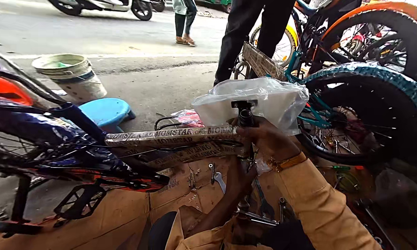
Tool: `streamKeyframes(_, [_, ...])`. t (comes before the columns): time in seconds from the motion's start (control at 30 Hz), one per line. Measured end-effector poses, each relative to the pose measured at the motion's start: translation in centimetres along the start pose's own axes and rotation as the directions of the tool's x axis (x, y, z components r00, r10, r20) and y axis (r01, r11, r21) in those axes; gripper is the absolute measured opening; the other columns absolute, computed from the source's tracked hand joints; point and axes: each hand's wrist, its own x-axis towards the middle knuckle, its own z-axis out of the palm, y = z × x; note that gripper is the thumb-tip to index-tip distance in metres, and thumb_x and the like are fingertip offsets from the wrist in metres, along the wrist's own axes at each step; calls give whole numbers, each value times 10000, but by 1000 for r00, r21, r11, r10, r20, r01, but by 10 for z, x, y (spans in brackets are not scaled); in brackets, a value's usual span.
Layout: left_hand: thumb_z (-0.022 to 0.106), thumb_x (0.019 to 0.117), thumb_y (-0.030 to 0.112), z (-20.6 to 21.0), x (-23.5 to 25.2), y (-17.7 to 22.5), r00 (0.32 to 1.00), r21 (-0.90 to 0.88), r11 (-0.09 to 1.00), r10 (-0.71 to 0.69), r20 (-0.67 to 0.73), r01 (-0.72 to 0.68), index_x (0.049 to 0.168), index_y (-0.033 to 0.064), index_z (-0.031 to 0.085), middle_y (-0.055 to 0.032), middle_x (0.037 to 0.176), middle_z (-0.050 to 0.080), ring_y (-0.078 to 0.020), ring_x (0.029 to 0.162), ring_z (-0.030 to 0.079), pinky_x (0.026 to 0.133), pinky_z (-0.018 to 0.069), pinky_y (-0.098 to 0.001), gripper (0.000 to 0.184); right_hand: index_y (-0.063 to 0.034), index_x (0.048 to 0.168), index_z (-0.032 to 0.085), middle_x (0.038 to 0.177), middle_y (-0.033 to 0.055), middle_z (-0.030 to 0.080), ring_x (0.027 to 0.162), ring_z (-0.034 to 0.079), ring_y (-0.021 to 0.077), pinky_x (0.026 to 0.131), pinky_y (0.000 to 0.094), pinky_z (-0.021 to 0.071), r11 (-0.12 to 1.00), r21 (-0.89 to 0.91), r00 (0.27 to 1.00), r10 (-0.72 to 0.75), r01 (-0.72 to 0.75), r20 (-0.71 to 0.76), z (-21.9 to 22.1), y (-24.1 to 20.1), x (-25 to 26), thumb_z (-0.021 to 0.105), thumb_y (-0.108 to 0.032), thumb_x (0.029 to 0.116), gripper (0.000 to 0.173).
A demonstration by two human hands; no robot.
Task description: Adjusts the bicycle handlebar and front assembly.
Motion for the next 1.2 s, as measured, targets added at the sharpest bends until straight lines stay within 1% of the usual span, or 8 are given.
streamKeyframes(0.3, [794, 809, 205, 1, 9, -3, 1000, 30, 1000, 1, 8, -1, 1422, 90, 437, -116, 1156, 666, -216, 1035, 678, 878, 582, -473, 719, -46, 832, 688, 766, 54, 665, 693, 609, 122, 615, 297, 500, 991, -101, 838, -126, 85, -531, 41, 13, 27, 776, -46, 821, 89])
streamKeyframes(0.57, [814, 787, 97, -6, -3, -2, 987, 10, 987, 162, 17, -162, 1415, 55, 429, -127, 1211, 635, -185, 1079, 648, 913, 564, -408, 737, -121, 766, 656, 632, 4, 587, 563, 569, 136, 505, 368, 460, 938, -347, 655, -261, -2, -709, 55, 22, 33, 792, -188, 751, 153])
streamKeyframes(0.63, [791, 780, 157, -3, -2, -3, 981, 1, 981, 194, -19, -194, 1419, 52, 449, -94, 1229, 640, -146, 1122, 636, 968, 547, -372, 733, -104, 837, 660, 672, 12, 611, 592, 586, 127, 532, 349, 487, 929, -368, 736, -280, 45, -616, 50, 21, 27, 816, -242, 813, 209])
streamKeyframes(0.73, [806, 836, 264, -3, 1, -6, 988, 16, 988, 151, -15, -151, 1380, 102, 482, -72, 1155, 666, -158, 1025, 670, 874, 588, -414, 653, -64, 1195, 651, 973, 55, 696, 877, 674, 128, 783, 336, 590, 947, -308, 919, -200, 92, -339, 33, 10, -4, 739, -309, 941, 363])
streamKeyframes(0.83, [809, 827, 301, -6, 0, -2, 998, 45, 997, 64, 22, -65, 1329, 99, 517, -76, 1010, 679, -185, 851, 687, 743, 602, -447, 614, -44, 1383, 571, 1260, 85, 673, 1150, 655, 178, 1012, 393, 560, 925, -329, 936, -272, 191, -223, 7, 27, -55, 531, -331, 1062, 433])
streamKeyframes(1.0, [838, 824, 301, -11, 3, 14, 994, 95, 993, -78, 74, 71, 1267, 57, 559, -113, 985, 676, -228, 853, 678, 756, 578, -467, 578, 6, 1126, 670, 978, 154, 694, 860, 679, 261, 778, 457, 578, 829, -401, 799, 88, -390, -595, -44, 170, -124, 514, -292, 1067, 341])
streamKeyframes(1.1, [833, 823, 314, -6, 5, 10, 997, 72, 995, -67, 48, 63, 1305, 62, 529, -118, 1036, 671, -228, 901, 677, 785, 576, -465, 623, 4, 1436, 521, 1377, 228, 585, 1274, 578, 357, 1084, 520, 463, 403, -469, 617, 479, -786, -624, -53, 248, -140, 634, -303, 987, 555])
streamKeyframes(1.2, [832, 817, 314, -5, 4, 4, 998, 11, 999, -45, 47, 44, 1383, 58, 497, -129, 1130, 674, -228, 1001, 679, 866, 581, -466, 705, -23, 1477, 488, 1546, 216, 444, 1385, 494, 351, 1122, 519, 427, 225, -541, 576, 469, -811, -669, -38, 284, -149, 651, -314, 948, 625])
